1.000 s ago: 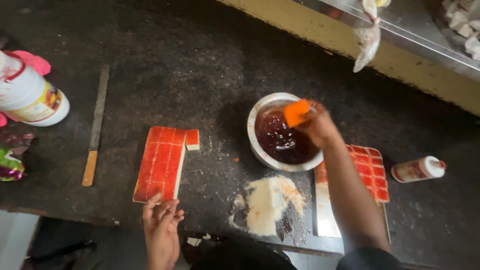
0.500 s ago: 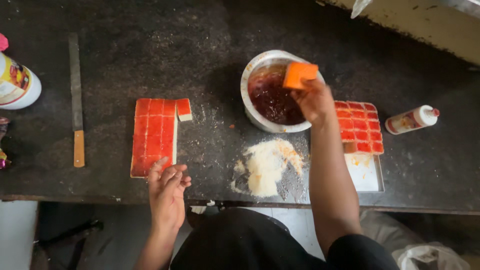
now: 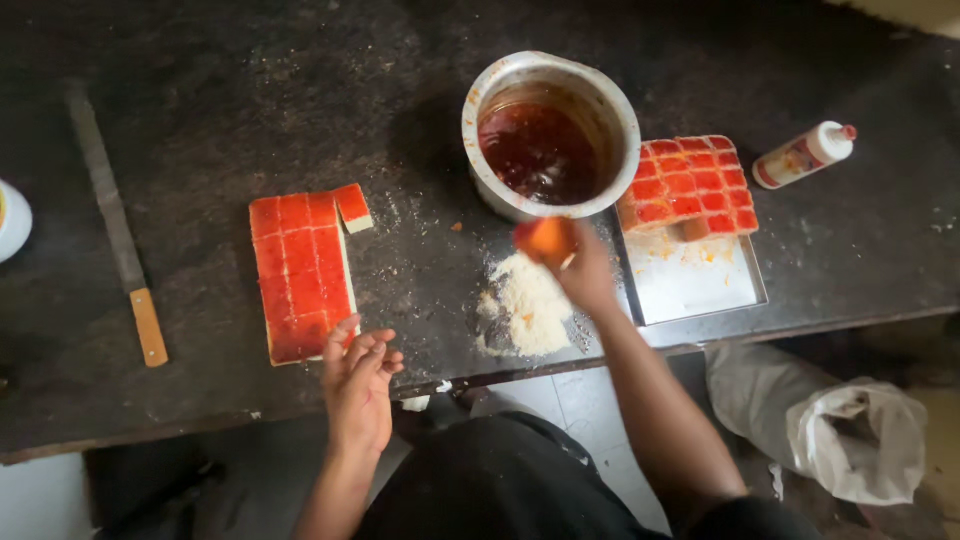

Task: The person dips small squares of cake into a bowl of liquid and then coats them in white powder.

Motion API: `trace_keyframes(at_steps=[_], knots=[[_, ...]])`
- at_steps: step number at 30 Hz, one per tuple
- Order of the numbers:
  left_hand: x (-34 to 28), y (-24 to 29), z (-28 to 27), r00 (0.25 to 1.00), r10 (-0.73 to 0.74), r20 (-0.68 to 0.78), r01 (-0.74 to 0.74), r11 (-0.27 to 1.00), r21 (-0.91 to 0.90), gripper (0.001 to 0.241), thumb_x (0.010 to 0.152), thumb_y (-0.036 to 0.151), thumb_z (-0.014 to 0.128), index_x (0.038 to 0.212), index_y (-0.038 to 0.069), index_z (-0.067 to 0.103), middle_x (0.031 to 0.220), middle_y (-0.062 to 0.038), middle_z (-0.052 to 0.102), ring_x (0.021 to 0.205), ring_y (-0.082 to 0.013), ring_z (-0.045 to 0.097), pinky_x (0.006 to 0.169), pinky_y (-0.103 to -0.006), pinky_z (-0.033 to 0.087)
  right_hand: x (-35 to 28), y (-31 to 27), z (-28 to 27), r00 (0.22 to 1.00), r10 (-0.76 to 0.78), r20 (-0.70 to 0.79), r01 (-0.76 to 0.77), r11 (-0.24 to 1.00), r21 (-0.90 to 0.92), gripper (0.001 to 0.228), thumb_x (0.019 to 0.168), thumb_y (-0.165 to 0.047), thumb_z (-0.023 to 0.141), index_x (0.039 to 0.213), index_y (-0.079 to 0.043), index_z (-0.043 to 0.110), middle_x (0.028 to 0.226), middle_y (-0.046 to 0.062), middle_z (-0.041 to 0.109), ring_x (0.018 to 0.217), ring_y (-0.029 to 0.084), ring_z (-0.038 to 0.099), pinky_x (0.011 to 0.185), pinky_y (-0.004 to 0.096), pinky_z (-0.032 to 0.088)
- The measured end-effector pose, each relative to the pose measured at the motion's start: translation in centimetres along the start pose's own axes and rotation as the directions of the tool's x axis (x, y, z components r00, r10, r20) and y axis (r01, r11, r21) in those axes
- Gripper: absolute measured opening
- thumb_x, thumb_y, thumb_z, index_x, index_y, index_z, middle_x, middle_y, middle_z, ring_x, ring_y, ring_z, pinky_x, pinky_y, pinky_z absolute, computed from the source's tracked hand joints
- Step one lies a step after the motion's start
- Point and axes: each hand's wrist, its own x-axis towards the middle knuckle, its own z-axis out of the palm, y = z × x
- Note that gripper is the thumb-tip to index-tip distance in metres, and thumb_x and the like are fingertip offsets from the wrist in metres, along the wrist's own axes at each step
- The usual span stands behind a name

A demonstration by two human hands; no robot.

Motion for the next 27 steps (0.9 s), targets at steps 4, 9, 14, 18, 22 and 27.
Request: trace_keyframes(at_steps=[4, 9, 14, 18, 22, 27], knots=[[0.6, -0.6, -0.4, 0.998, -0.052, 0.039, 0.051, 0.999, 0.014, 0.05, 0.096, 0.003, 0.059, 0.143, 0.011, 0.043, 0.112, -0.011, 0.065, 0.088, -0.0173, 0.062, 0.08, -0.0333, 0.049, -4.2, 3.3, 4.1, 0.972, 0.184, 0.146, -0.14, 0.953, -0.267, 0.064, 0.078, -0.016, 0.081, 0.134, -0.009, 0.051, 0.106, 0.021, 0.072, 0.098, 0.039, 0.069, 0.086, 0.046, 0.055], [1.0, -0.4, -0.5, 0.996, -0.041, 0.086, 0.038, 0.999, 0.026, 0.05, 0.097, 0.003, 0.059, 0.144, 0.01, 0.043, 0.112, -0.012, 0.066, 0.087, -0.0179, 0.062, 0.08, -0.0331, 0.049, -4.0, 10.4, 5.1, 0.961, 0.251, 0.117, -0.257, 0.966, 0.04, 0.045, 0.085, -0.022, 0.075, 0.124, -0.007, 0.056, 0.106, 0.02, 0.075, 0.099, 0.038, 0.075, 0.088, 0.046, 0.058], [1.3, -0.5, 0.3, 0.995, -0.074, 0.063, 0.069, 0.995, 0.066, 0.052, 0.095, 0.004, 0.059, 0.144, 0.011, 0.044, 0.111, -0.011, 0.065, 0.087, -0.0177, 0.062, 0.079, -0.0331, 0.049, -3.3, 8.6, 4.8, 1.0, -0.005, 0.028, 0.009, 0.991, -0.133, 0.067, 0.08, -0.029, 0.081, 0.133, 0.003, 0.054, 0.12, 0.031, 0.065, 0.107, 0.045, 0.064, 0.089, 0.051, 0.051], [1.3, -1.1, 1.7, 0.994, -0.091, 0.064, 0.086, 0.993, 0.078, 0.05, 0.095, 0.004, 0.06, 0.143, 0.01, 0.045, 0.112, -0.012, 0.066, 0.088, -0.0179, 0.062, 0.079, -0.0337, 0.049, -2.7, 5.0, 4.6, 0.911, 0.293, 0.29, -0.195, 0.926, -0.323, 0.077, 0.068, -0.032, 0.081, 0.135, -0.003, 0.054, 0.117, 0.022, 0.067, 0.108, 0.039, 0.066, 0.095, 0.048, 0.05], [1.4, -1.9, 3.1, 0.995, -0.066, 0.07, 0.058, 0.993, 0.107, 0.052, 0.095, 0.003, 0.06, 0.143, 0.011, 0.044, 0.112, -0.012, 0.065, 0.088, -0.0179, 0.062, 0.079, -0.033, 0.049, -2.4, 7.2, 3.5, 0.961, 0.194, 0.198, -0.15, 0.965, -0.217, 0.045, 0.077, -0.037, 0.081, 0.112, -0.012, 0.068, 0.118, 0.015, 0.073, 0.113, 0.036, 0.068, 0.093, 0.047, 0.051], [1.7, -3.7, 5.8, 0.998, -0.041, 0.052, 0.036, 0.995, 0.091, 0.053, 0.094, 0.003, 0.061, 0.143, 0.012, 0.044, 0.113, -0.011, 0.065, 0.088, -0.0181, 0.062, 0.079, -0.0328, 0.049, -3.0, 5.6, 2.4, 0.966, 0.144, 0.217, -0.163, 0.984, 0.073, 0.072, 0.077, -0.028, 0.079, 0.138, -0.006, 0.049, 0.122, 0.02, 0.062, 0.101, 0.036, 0.069, 0.082, 0.045, 0.056]])
